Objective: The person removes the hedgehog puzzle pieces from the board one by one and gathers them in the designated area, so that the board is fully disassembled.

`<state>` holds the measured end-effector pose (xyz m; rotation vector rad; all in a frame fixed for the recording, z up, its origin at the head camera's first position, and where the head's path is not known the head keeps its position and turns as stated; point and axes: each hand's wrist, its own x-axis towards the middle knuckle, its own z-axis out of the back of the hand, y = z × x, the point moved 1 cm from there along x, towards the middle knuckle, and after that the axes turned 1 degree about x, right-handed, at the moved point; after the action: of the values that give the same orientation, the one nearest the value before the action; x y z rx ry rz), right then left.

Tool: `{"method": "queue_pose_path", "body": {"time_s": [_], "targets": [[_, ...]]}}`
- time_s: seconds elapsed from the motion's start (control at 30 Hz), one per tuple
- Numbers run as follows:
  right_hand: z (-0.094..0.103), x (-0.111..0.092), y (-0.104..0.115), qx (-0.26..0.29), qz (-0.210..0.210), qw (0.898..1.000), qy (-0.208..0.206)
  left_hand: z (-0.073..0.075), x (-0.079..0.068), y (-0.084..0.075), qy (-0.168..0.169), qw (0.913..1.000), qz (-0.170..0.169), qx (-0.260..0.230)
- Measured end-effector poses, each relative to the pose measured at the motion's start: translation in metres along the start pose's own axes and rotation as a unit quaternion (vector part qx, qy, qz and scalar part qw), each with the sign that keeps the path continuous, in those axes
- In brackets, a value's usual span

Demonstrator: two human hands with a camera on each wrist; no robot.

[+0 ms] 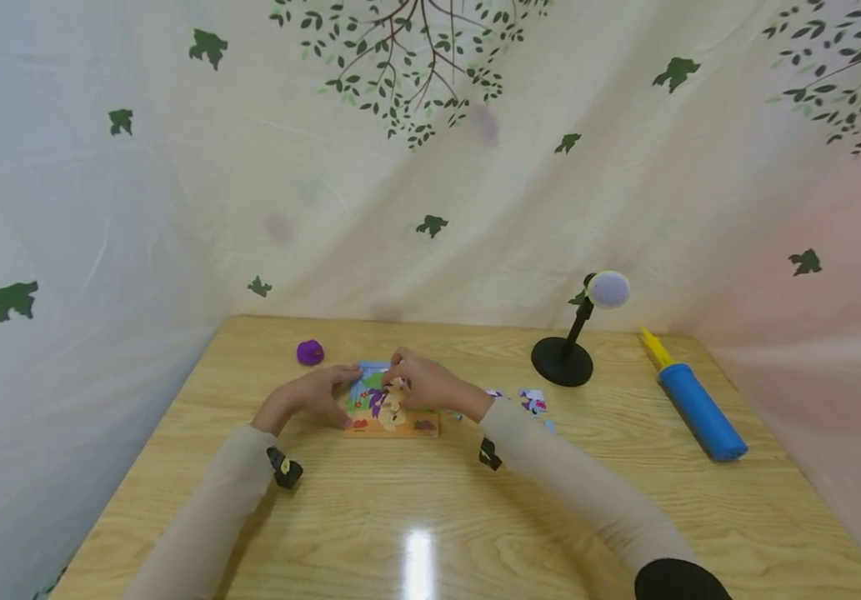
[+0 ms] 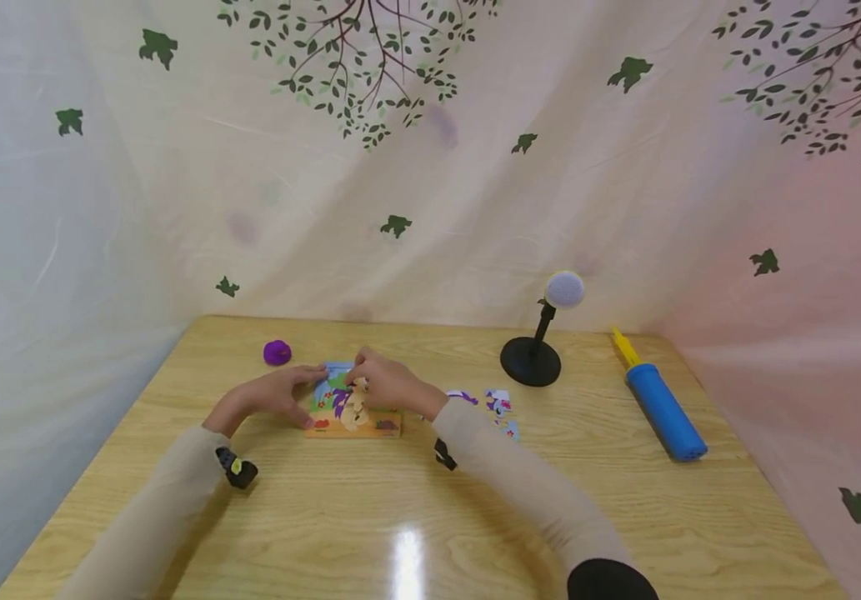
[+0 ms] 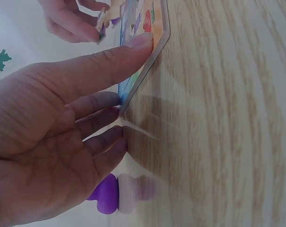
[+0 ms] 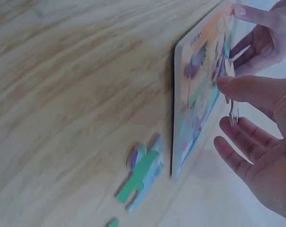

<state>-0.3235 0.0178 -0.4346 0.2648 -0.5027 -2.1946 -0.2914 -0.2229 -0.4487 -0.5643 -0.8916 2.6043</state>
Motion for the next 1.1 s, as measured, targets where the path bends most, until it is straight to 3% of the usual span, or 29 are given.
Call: {"method": "queue_pose_path", "body": {"time_s": [0.37, 0.67, 1.1], "targets": [[0.027, -0.037, -0.01, -0.005, 0.035, 0.999, -0.029, -0.002, -0.001, -0.002, -0.001, 1.0, -0.008, 0.003], [0.041, -0.076, -0.025, -0.004, 0.018, 1.0, -0.012, -0.003, -0.005, -0.004, -0.008, 0.9999, -0.01, 0.01], [0.032, -0.074, -0.039, 0.028, 0.011, 0.999, 0.016, -0.007, -0.006, -0.004, -0.008, 0.9999, -0.006, 0.004]]}}
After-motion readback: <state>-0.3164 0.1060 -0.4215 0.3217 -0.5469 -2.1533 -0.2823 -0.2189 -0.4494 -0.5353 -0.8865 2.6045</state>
